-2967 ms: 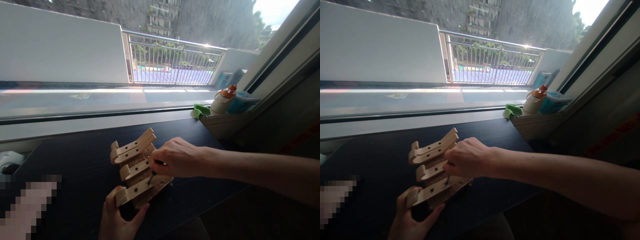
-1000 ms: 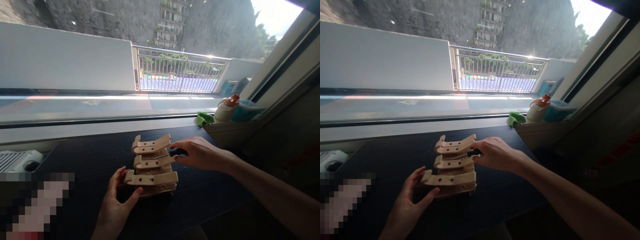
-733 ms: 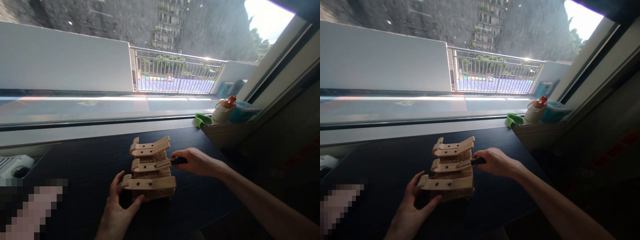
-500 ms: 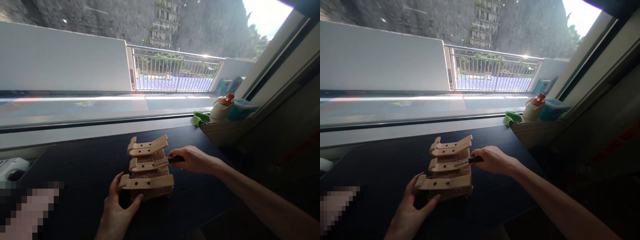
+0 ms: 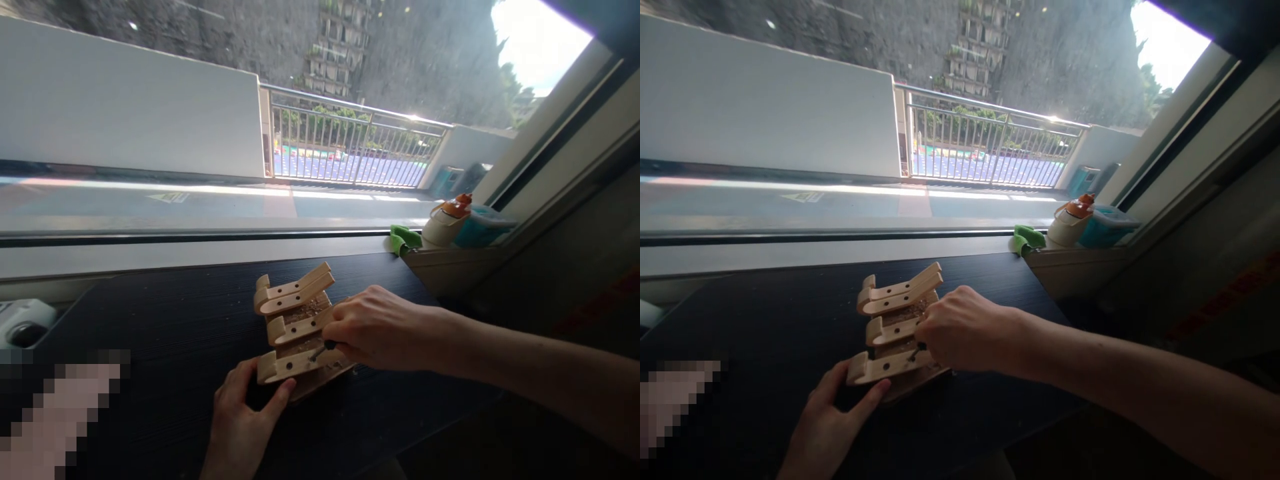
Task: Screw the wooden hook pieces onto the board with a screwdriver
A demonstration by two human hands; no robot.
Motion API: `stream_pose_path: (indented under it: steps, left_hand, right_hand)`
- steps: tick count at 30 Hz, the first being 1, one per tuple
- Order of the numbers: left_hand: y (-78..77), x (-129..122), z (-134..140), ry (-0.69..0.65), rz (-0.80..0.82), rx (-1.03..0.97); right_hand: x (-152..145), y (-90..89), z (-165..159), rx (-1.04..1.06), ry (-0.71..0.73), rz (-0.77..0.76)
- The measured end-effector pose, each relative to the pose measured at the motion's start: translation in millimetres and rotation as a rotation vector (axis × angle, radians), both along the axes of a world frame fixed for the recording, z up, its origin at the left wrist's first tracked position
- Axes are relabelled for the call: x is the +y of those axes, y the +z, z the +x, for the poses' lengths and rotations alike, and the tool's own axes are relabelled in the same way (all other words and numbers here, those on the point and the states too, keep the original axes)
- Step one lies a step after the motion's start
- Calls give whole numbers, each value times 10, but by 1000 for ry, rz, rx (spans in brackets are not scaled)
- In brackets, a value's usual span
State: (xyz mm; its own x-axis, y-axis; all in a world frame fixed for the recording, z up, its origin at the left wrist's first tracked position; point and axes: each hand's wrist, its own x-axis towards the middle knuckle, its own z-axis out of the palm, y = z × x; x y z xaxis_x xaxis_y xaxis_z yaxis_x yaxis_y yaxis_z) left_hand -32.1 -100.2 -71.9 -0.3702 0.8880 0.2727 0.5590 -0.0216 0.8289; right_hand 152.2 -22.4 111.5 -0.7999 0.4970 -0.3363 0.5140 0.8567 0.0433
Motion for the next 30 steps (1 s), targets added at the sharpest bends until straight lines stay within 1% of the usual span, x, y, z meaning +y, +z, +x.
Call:
stream_pose_path:
  steps: [5, 10, 16, 18, 21, 23, 25, 27, 28, 30]
  left_hand:
    - [-64, -33, -12, -20, 55, 67]
    - [-115, -49, -27, -86, 85, 123]
    - [-166, -69, -16, -74, 91, 194]
    - [-204, -74, -4, -81, 72, 246]
    - [-252, -74, 10, -94, 64, 314]
    - [-267, -73, 15, -100, 70, 329]
    - [-271, -73, 16, -112, 93, 336]
    - [-270, -73, 16, -127, 125, 351]
    - [-268, -72, 16, -128, 136, 359]
    - [-265, -69, 17, -134, 139, 370]
  right_hand:
    - [-15, 42, -73, -54, 8, -7]
    - [-6, 50, -96, -94, 24, 1]
    - [13, 12, -94, -101, 68, 17]
    - [-3, -10, -88, -92, 131, 45]
    - [-31, -70, -81, -57, 293, 142]
    - [-37, -117, -96, -33, 402, 203]
    - [-24, -148, -136, -25, 464, 227]
    - [5, -146, -191, -45, 444, 208]
    - [23, -133, -218, -71, 401, 176]
    - [55, -92, -255, -151, 254, 66]
